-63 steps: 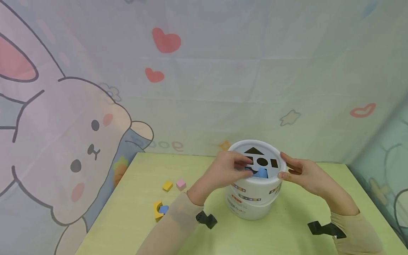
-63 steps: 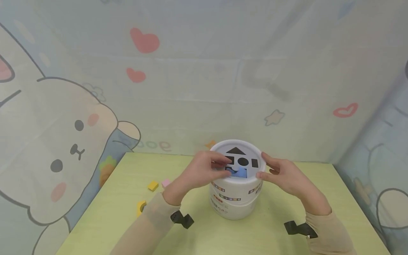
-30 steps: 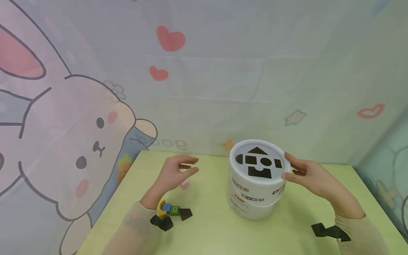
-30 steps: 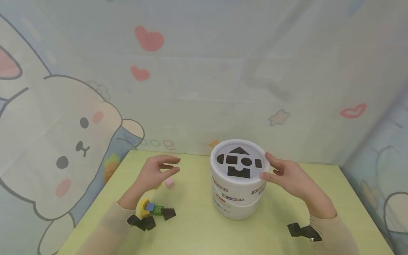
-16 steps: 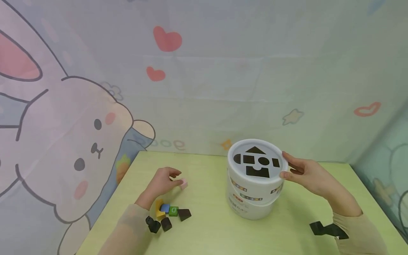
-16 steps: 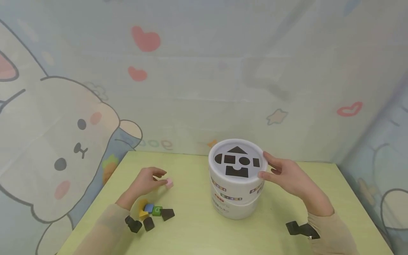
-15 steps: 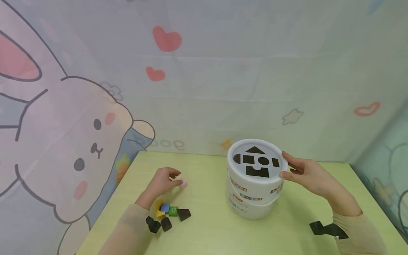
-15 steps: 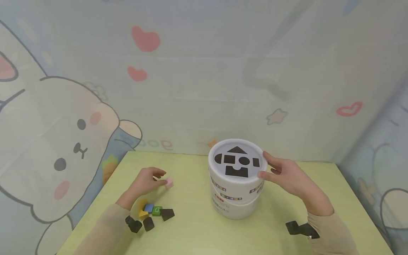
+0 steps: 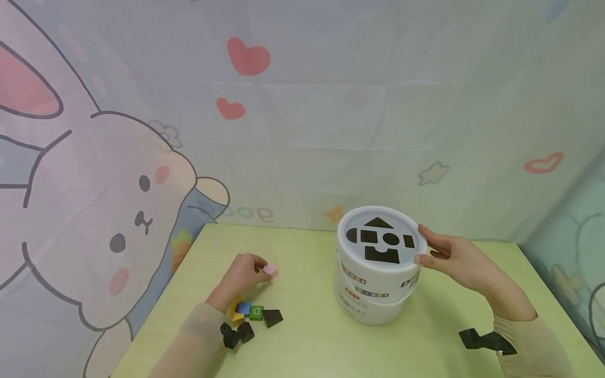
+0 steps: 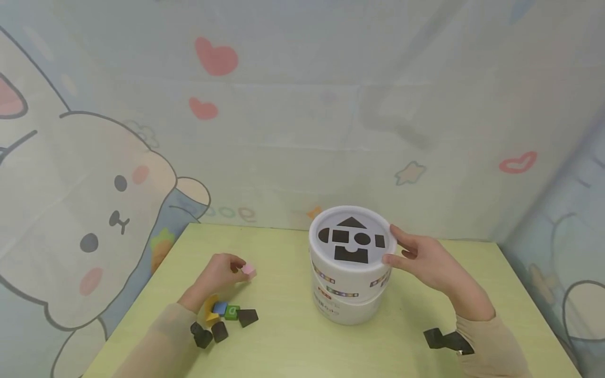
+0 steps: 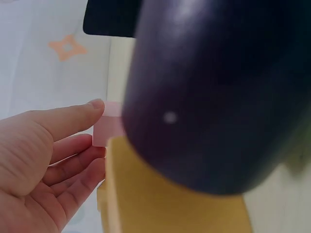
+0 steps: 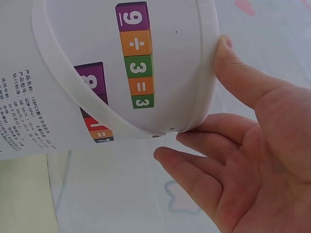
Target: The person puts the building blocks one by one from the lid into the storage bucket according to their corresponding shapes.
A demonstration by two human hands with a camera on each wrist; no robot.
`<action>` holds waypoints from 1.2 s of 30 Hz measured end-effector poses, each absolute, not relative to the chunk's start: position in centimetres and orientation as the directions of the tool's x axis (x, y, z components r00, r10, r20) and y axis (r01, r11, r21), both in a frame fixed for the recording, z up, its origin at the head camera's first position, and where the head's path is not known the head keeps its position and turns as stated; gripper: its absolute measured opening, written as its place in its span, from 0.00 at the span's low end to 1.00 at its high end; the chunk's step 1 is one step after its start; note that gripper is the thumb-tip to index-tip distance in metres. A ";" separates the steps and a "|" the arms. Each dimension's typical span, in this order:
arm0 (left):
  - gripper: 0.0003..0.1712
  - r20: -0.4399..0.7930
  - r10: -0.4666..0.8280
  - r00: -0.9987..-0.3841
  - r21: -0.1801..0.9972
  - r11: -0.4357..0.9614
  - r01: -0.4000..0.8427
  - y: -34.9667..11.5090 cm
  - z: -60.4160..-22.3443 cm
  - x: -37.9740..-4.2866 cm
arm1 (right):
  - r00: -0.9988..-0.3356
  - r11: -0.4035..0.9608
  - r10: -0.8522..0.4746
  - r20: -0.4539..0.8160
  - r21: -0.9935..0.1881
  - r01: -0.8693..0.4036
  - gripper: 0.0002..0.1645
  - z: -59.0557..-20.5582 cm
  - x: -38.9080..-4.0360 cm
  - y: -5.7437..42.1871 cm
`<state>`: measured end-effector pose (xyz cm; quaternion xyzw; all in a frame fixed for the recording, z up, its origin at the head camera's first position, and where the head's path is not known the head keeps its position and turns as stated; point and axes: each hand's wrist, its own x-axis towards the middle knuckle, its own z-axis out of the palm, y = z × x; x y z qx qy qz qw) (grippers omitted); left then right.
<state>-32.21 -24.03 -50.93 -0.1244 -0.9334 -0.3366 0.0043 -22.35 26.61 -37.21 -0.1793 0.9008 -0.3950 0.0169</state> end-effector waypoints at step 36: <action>0.13 0.140 0.234 -0.962 0.619 0.737 0.270 -23.3 -50.5 -31.7 | -0.929 0.605 -0.344 0.135 -0.725 -0.329 0.47 -37.4 -22.3 26.7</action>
